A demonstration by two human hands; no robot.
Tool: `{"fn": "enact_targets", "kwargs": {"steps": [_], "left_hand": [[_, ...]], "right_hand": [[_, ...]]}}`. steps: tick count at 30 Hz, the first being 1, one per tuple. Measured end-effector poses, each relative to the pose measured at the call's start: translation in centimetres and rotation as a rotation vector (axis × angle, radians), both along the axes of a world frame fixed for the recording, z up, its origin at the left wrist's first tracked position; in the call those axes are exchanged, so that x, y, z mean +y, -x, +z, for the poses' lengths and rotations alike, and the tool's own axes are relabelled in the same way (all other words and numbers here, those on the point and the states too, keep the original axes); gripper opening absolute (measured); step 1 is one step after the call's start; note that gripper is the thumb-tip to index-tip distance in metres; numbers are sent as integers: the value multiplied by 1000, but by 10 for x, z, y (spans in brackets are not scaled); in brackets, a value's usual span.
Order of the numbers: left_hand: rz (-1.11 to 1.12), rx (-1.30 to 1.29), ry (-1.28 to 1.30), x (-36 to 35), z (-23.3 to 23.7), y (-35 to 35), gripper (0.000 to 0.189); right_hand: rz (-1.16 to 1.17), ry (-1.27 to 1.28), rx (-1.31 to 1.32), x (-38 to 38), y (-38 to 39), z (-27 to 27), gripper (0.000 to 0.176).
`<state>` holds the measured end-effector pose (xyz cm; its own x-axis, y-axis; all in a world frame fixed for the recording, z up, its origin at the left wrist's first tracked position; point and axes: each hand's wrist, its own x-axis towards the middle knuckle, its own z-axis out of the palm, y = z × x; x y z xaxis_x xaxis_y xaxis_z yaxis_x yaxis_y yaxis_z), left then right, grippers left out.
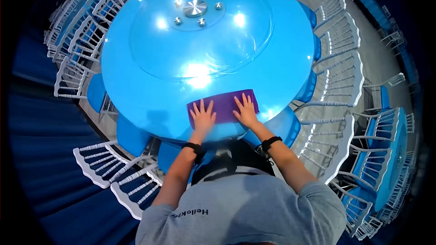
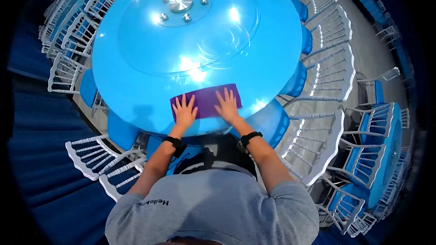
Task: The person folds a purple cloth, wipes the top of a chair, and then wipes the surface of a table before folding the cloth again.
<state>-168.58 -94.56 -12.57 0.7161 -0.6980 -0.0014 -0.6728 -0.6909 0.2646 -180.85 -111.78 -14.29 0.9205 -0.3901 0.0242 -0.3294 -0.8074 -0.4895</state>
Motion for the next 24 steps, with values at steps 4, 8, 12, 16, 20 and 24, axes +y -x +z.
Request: {"fn": "enact_targets", "kwargs": {"steps": [4, 8, 12, 16, 20, 24], "left_hand": [[38, 43, -108, -11, -37, 10, 62], [43, 5, -108, -38, -29, -18, 59], [6, -45, -74, -50, -32, -41, 55], [26, -36, -7, -47, -26, -39, 53], [202, 9, -105, -31, -8, -9, 57], [215, 124, -68, -9, -4, 9, 58]], "right_hand": [[-88, 35, 289, 6, -32, 3, 66], [6, 151, 188, -20, -62, -6, 63], [110, 272, 96, -42, -101, -22, 56], [150, 308, 96, -43, -102, -15, 54], [100, 233, 83, -42, -79, -5, 60], [118, 221, 122, -24, -39, -2, 64]]}}
